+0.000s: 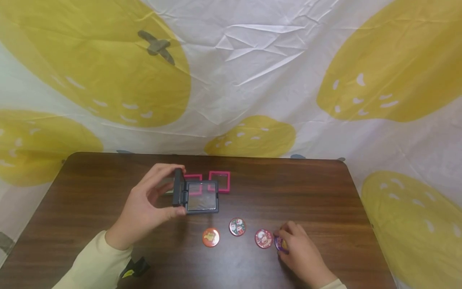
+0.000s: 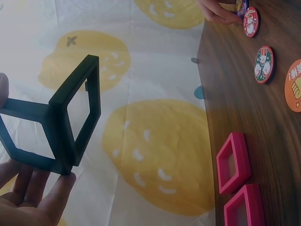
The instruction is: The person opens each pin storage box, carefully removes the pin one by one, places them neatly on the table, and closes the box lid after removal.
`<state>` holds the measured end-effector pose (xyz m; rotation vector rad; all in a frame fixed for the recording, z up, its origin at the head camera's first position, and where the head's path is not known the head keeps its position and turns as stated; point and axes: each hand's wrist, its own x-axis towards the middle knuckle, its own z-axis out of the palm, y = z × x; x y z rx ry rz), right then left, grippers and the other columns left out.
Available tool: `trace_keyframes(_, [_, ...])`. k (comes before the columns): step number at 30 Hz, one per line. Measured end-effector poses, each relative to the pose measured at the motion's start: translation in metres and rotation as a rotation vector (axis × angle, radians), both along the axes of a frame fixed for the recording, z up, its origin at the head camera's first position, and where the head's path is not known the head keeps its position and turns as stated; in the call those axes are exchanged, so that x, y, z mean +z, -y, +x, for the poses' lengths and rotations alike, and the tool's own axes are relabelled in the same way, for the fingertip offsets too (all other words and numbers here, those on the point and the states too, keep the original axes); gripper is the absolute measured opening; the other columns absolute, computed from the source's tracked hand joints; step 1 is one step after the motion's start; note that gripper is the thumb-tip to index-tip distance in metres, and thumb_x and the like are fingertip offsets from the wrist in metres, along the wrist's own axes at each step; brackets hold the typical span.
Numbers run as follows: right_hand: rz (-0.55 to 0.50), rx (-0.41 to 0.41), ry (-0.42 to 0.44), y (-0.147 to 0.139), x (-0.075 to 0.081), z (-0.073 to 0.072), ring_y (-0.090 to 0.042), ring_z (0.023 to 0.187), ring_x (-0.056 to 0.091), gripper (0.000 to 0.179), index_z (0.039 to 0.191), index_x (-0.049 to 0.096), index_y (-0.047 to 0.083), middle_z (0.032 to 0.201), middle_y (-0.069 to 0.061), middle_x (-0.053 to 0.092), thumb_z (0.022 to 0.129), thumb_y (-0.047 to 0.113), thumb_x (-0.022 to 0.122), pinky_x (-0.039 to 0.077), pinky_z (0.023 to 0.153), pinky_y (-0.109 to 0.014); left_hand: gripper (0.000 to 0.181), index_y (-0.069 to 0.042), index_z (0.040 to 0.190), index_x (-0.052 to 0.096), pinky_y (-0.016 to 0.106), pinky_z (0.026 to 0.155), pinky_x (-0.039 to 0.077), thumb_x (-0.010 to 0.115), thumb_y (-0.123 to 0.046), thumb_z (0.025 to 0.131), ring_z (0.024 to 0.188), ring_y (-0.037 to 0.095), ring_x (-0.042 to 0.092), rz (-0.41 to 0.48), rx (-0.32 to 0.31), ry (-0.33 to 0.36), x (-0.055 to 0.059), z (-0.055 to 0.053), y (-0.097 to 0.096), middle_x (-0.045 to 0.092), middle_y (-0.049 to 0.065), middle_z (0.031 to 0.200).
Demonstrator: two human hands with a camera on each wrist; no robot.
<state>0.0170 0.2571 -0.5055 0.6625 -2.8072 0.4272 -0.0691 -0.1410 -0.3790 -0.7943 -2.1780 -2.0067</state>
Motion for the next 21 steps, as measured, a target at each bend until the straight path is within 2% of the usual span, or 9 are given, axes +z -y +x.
trace_keyframes(6, [0.004,-0.01,0.022,0.0,0.001,0.001,-0.022,0.1,0.062,0.054,0.107,0.08,0.005,0.11,-0.004,0.064,0.058,0.004,0.104,0.061,0.081,-0.042,0.085,-0.012,0.148,0.065,0.044,0.114,0.048,0.098,0.007,0.072,0.134,0.029,0.055,0.01,-0.008,0.002,-0.001,-0.002,-0.003,0.059,0.008,0.137])
trace_keyframes(12, [0.012,-0.036,0.063,0.002,0.005,0.002,-0.021,0.101,0.063,0.052,0.109,0.081,0.007,0.111,-0.002,0.064,0.062,0.009,0.105,0.062,0.081,-0.04,0.085,-0.013,0.151,0.064,0.041,0.109,0.053,0.097,0.006,0.074,0.133,0.033,0.061,0.002,-0.045,0.046,-0.001,-0.006,-0.008,0.06,0.004,0.14])
trace_keyframes(16, [0.035,-0.088,0.133,0.004,0.011,0.004,-0.021,0.105,0.065,0.052,0.112,0.081,0.009,0.114,-0.001,0.064,0.065,0.012,0.104,0.062,0.077,-0.039,0.083,-0.016,0.151,0.064,0.038,0.108,0.054,0.096,0.005,0.077,0.132,0.03,0.062,-0.02,-0.101,0.092,-0.002,-0.016,-0.017,0.059,0.003,0.145])
trace_keyframes(21, [0.052,-0.116,0.183,0.004,0.012,0.006,-0.021,0.106,0.066,0.055,0.116,0.081,0.011,0.117,0.0,0.064,0.065,0.014,0.103,0.062,0.074,-0.038,0.081,-0.017,0.151,0.063,0.03,0.108,0.052,0.098,-0.002,0.079,0.133,0.022,0.063,-0.145,-0.101,0.159,-0.008,-0.035,-0.036,0.06,0.0,0.146])
